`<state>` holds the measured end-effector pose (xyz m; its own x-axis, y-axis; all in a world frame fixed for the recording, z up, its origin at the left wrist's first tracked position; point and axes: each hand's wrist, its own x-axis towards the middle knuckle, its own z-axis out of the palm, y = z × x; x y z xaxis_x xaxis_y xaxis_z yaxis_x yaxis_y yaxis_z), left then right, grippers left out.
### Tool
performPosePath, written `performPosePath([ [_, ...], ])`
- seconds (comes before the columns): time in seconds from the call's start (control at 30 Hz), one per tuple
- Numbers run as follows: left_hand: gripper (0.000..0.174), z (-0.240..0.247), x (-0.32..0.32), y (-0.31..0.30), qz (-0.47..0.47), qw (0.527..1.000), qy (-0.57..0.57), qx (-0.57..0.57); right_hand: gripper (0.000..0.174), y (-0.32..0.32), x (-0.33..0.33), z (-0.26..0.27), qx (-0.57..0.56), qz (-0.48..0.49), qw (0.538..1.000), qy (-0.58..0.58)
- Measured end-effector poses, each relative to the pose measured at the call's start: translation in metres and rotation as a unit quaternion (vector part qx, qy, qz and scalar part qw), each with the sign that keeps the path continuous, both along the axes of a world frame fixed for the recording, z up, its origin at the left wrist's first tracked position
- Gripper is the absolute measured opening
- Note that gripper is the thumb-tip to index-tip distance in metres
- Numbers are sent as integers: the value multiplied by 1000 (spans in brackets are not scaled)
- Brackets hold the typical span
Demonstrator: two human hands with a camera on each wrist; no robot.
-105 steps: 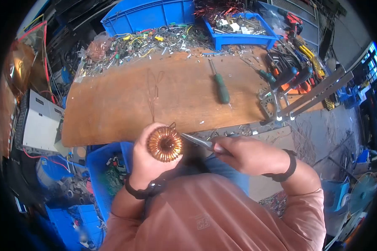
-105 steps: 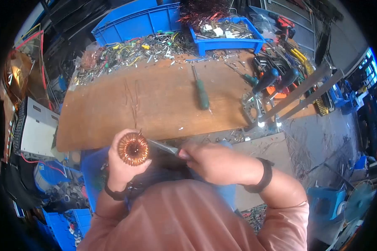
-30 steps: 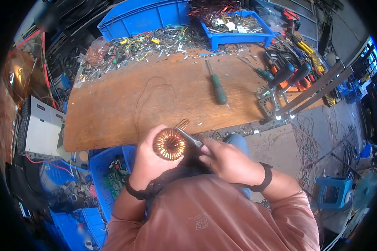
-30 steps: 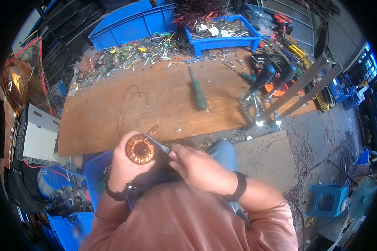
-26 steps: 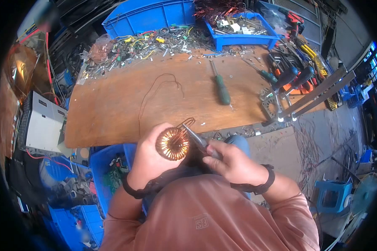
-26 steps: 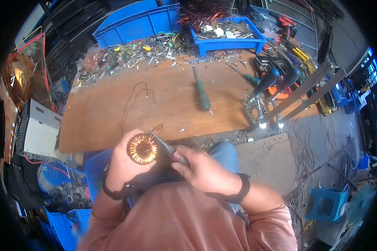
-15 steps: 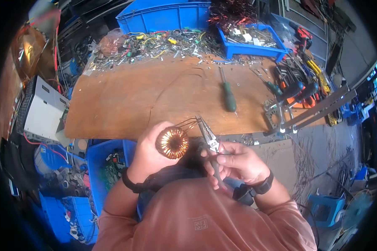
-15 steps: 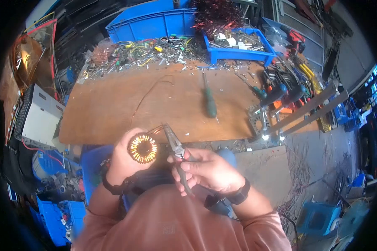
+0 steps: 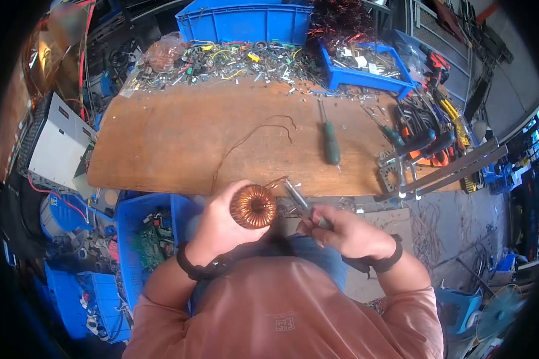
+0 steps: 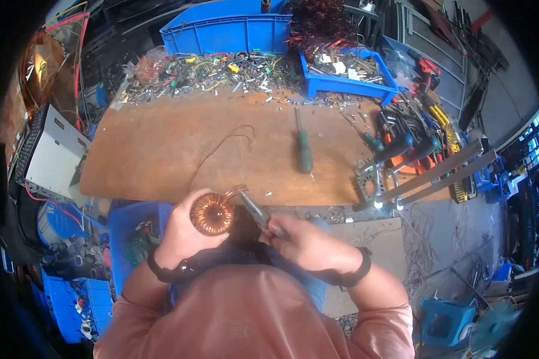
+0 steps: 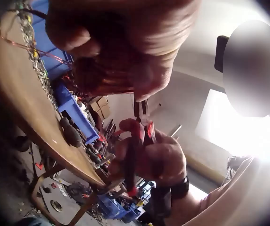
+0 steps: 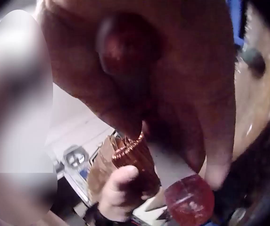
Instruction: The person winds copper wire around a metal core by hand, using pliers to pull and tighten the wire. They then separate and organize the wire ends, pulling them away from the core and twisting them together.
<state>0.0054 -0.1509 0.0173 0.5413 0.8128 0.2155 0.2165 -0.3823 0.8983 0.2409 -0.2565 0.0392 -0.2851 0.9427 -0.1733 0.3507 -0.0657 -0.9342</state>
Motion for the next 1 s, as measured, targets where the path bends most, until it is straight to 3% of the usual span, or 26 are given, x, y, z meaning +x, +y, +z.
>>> performPosePath([
  [0.03, 64, 1, 2, -1, 1, 1000, -10, -17, 28, -1, -4, 4, 72, -5, 991, -111],
  [0.07, 66, 2, 4, -2, 0, 1000, -7, -17, 26, -4, -8, 15, 27, -33, 984, -173],
  [0.17, 68, 5, 6, -2, 2, 1000, 4, -7, 30, -2, -17, 12, 96, -58, 962, -248],
  [0.27, 66, 5, 8, -3, 3, 1000, 9, 6, 34, -1, -14, 7, 201, -49, 934, -291],
  [0.47, 63, -4, 11, -5, -3, 1000, 4, 21, 29, 0, -22, 1, 257, -71, 898, -350],
  [0.57, 63, -2, 12, -4, -10, 999, 1, 46, 28, -1, -25, 0, 261, -100, 905, -320],
  [0.77, 63, 2, 1, 8, -42, 995, 21, 93, 28, -10, -17, 12, 160, -106, 974, -122],
  [0.83, 63, 11, -1, 10, -55, 995, 15, 84, 30, -12, -7, 19, 15, -115, 989, 95],
  [0.87, 64, 11, -3, 11, -58, 995, 2, 75, 31, -13, -4, 23, -61, -117, 970, 202],
  [0.97, 62, 11, -4, 11, -65, 996, -42, 43, 35, -12, -1, 34, -100, -108, 886, 439],
  [1.0, 61, 14, -2, 10, -66, 995, -60, 36, 43, -10, -1, 28, -92, -117, 879, 453],
])
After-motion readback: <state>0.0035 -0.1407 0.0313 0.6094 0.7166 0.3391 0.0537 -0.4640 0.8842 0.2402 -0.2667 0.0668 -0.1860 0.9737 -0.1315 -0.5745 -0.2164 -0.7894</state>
